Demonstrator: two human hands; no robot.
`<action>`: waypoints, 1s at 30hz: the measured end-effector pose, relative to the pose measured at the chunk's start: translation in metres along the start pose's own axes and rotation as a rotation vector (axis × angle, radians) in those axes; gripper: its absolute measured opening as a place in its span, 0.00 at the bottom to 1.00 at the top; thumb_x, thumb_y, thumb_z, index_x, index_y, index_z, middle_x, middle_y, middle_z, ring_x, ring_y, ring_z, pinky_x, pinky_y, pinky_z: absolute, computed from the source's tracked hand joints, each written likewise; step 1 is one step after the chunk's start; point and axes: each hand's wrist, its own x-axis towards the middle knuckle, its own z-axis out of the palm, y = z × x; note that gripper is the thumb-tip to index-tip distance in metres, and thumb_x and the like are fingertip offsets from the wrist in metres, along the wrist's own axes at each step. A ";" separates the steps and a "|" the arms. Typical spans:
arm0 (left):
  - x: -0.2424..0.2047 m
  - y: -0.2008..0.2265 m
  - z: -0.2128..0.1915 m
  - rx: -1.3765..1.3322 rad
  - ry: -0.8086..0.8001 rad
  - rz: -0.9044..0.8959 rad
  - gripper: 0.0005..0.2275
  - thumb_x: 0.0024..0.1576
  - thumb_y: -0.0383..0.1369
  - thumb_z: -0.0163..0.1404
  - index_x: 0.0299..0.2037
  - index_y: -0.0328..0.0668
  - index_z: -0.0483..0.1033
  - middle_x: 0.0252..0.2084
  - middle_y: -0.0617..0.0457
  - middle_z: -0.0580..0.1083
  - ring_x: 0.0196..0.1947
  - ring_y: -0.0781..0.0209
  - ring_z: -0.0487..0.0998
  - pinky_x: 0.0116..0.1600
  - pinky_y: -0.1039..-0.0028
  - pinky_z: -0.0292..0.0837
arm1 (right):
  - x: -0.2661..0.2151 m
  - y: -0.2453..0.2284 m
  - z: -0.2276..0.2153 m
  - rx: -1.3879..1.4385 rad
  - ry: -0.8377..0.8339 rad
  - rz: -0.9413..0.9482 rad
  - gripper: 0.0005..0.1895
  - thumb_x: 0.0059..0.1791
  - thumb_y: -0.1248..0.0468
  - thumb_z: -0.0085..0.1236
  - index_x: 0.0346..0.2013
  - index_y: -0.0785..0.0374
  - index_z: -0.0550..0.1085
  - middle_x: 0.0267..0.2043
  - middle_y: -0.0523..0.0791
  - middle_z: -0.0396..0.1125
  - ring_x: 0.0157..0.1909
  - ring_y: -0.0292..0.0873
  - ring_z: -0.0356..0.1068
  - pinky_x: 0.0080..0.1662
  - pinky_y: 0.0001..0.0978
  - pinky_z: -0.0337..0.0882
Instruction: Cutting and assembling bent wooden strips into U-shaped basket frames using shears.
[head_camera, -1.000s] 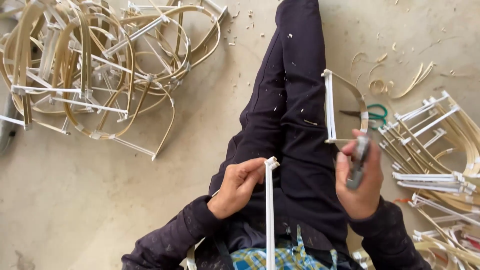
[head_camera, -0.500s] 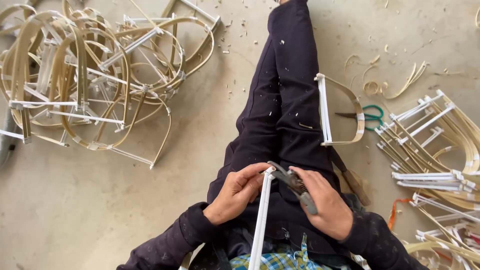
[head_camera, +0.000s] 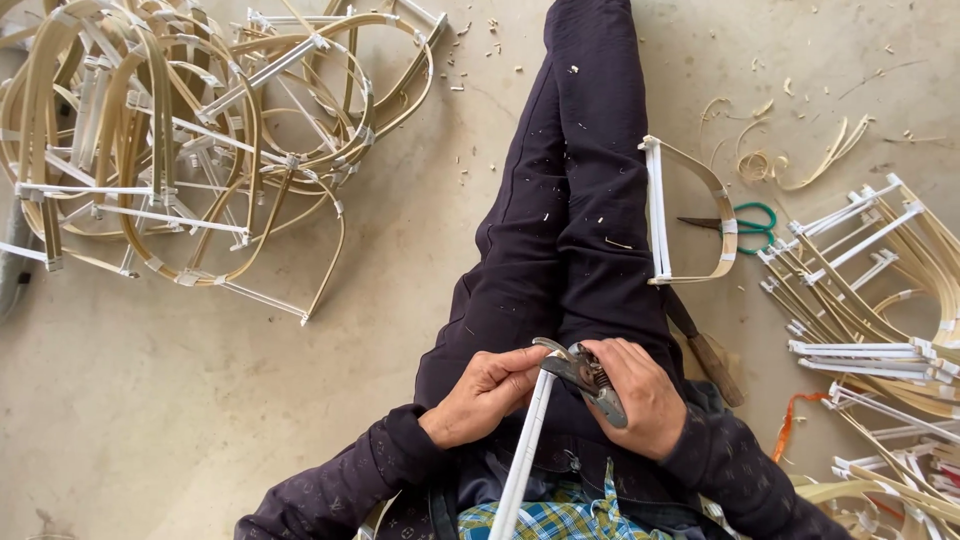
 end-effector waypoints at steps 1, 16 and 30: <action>0.001 -0.002 0.000 0.019 0.005 0.011 0.15 0.68 0.26 0.45 0.64 0.32 0.72 0.35 0.61 0.75 0.29 0.78 0.67 0.33 0.85 0.64 | -0.001 0.006 0.003 -0.039 -0.017 0.038 0.27 0.39 0.69 0.63 0.52 0.68 0.68 0.41 0.53 0.70 0.44 0.55 0.72 0.48 0.44 0.70; 0.003 0.096 -0.090 -0.255 0.484 0.265 0.22 0.66 0.28 0.42 0.72 0.39 0.62 0.42 0.52 0.75 0.38 0.63 0.76 0.46 0.72 0.73 | 0.028 -0.006 0.011 -0.088 -0.009 -0.141 0.50 0.37 0.49 0.70 0.65 0.74 0.61 0.55 0.57 0.68 0.53 0.57 0.69 0.53 0.43 0.66; -0.014 0.131 -0.027 -0.153 0.235 0.324 0.26 0.63 0.22 0.49 0.74 0.36 0.60 0.49 0.44 0.76 0.45 0.55 0.79 0.55 0.64 0.76 | 0.007 0.044 0.012 0.706 0.037 0.442 0.25 0.52 0.74 0.40 0.65 0.68 0.66 0.47 0.49 0.75 0.47 0.40 0.76 0.52 0.32 0.75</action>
